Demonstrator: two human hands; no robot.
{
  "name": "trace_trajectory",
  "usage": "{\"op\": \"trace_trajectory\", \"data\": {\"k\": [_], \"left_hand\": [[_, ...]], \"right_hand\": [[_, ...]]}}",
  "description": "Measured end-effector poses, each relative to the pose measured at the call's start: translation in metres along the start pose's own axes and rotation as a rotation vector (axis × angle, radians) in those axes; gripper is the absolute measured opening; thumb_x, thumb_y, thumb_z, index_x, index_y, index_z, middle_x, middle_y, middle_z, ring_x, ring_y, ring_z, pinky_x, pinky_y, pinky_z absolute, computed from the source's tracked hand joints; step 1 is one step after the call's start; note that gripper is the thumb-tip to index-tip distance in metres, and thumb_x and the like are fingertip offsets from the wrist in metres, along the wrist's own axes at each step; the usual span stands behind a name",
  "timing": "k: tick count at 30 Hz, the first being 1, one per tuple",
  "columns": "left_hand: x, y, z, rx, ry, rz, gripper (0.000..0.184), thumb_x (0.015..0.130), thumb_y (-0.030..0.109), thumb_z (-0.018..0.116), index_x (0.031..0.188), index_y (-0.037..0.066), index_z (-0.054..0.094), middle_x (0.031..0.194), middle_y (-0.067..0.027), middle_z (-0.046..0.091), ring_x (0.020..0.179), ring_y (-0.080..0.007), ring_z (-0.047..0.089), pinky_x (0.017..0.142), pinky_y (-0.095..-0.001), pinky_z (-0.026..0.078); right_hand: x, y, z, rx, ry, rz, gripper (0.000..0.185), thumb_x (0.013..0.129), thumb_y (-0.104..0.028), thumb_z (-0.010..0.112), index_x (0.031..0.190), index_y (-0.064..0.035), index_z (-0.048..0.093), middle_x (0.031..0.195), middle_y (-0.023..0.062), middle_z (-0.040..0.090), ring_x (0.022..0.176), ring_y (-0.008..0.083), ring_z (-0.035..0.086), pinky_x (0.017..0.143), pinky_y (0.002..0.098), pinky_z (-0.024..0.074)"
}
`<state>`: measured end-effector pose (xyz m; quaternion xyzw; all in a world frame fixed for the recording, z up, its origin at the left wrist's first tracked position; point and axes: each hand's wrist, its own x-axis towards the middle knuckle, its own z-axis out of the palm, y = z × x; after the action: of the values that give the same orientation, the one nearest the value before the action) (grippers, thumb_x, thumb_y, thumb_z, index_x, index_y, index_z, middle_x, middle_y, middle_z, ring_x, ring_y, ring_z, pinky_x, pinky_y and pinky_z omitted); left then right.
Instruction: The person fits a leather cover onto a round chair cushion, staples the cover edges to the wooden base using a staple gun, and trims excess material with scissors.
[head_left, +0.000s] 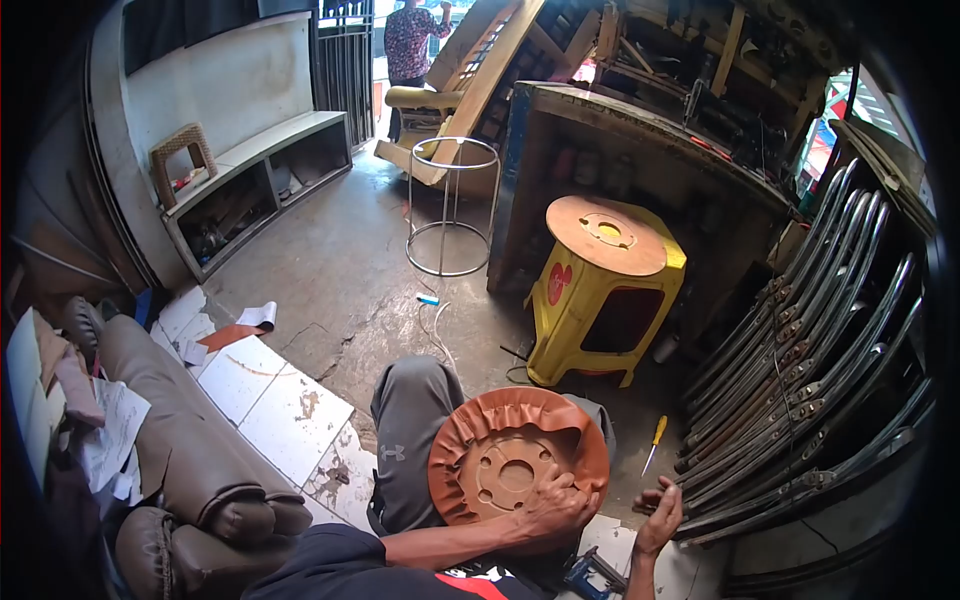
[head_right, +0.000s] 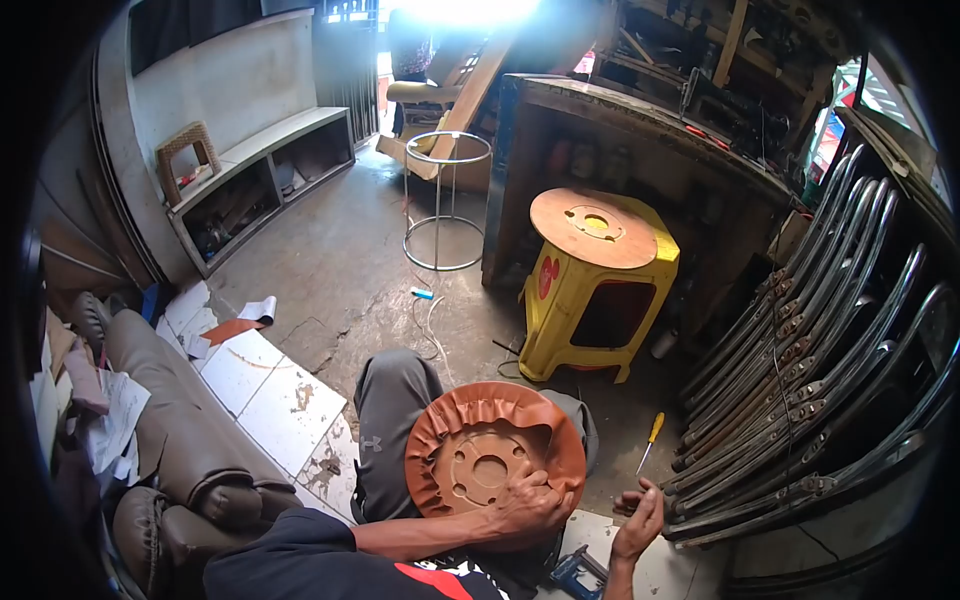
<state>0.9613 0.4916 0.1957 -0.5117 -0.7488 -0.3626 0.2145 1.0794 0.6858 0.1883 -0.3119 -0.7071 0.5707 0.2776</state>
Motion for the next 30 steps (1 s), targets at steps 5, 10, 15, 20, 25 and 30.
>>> {"op": "trace_trajectory", "data": {"k": [5, 10, 15, 20, 25, 30], "left_hand": [[-0.020, -0.002, -0.002, -0.040, 0.060, -0.025, 0.024, 0.093, 0.018, 0.068, 0.076, 0.001, 0.068, 0.058, -0.0081, 0.057, 0.070, -0.0246, 0.059, 0.072, -0.0416, 0.044], [-0.027, -0.001, -0.001, -0.036, 0.024, -0.037, 0.015, 0.092, 0.019, 0.067, 0.090, 0.005, 0.073, 0.066, -0.0068, 0.060, 0.079, -0.0243, 0.060, 0.075, -0.0411, 0.044], [-0.025, -0.004, -0.006, -0.079, 0.055, -0.086, 0.017, 0.091, 0.021, 0.068, 0.099, 0.007, 0.071, 0.077, -0.0053, 0.065, 0.078, -0.0233, 0.061, 0.075, -0.0414, 0.044], [-0.020, -0.003, -0.007, -0.092, 0.014, -0.149, 0.013, 0.092, 0.021, 0.067, 0.096, 0.009, 0.068, 0.073, -0.0053, 0.061, 0.072, -0.0236, 0.061, 0.076, -0.0433, 0.046], [-0.020, -0.007, -0.010, -0.048, 0.073, -0.102, 0.009, 0.091, 0.020, 0.068, 0.094, 0.012, 0.071, 0.070, -0.0034, 0.059, 0.068, -0.0212, 0.060, 0.080, -0.0439, 0.045], [-0.023, -0.007, -0.004, -0.033, 0.091, -0.140, 0.013, 0.090, 0.018, 0.073, 0.078, 0.013, 0.070, 0.056, -0.0010, 0.050, 0.057, -0.0168, 0.054, 0.071, -0.0389, 0.040]], "right_hand": [[-0.030, 0.299, -0.073, -1.380, -0.777, 0.454, 0.067, 0.088, -0.037, 0.071, 0.146, -0.0102, 0.051, 0.121, 0.0308, 0.071, 0.119, 0.0459, 0.067, 0.105, 0.0526, 0.0515], [-0.093, 0.306, -0.057, -1.243, -0.741, 0.522, 0.072, 0.086, -0.036, 0.070, 0.149, -0.0103, 0.047, 0.120, 0.0318, 0.070, 0.117, 0.0484, 0.067, 0.104, 0.0542, 0.0512], [-0.106, 0.286, -0.069, -1.161, -0.702, 0.483, 0.076, 0.084, -0.035, 0.069, 0.151, -0.0103, 0.043, 0.120, 0.0329, 0.070, 0.115, 0.0509, 0.066, 0.104, 0.0559, 0.0510], [-0.099, 0.239, -0.092, -1.085, -0.666, 0.400, 0.081, 0.082, -0.034, 0.068, 0.154, -0.0104, 0.038, 0.119, 0.0340, 0.069, 0.113, 0.0533, 0.066, 0.103, 0.0576, 0.0507], [-0.026, 0.168, -0.079, -0.857, -0.323, 0.432, 0.057, 0.083, -0.054, 0.069, 0.101, -0.0007, 0.076, 0.089, 0.0243, 0.075, 0.091, 0.0399, 0.076, 0.083, 0.0500, 0.0574], [0.014, 0.009, -0.058, -0.527, -0.321, -0.083, 0.034, 0.076, -0.018, 0.082, 0.101, 0.0040, 0.076, 0.088, 0.0128, 0.079, 0.080, 0.0200, 0.076, 0.076, 0.0362, 0.0588]]}}
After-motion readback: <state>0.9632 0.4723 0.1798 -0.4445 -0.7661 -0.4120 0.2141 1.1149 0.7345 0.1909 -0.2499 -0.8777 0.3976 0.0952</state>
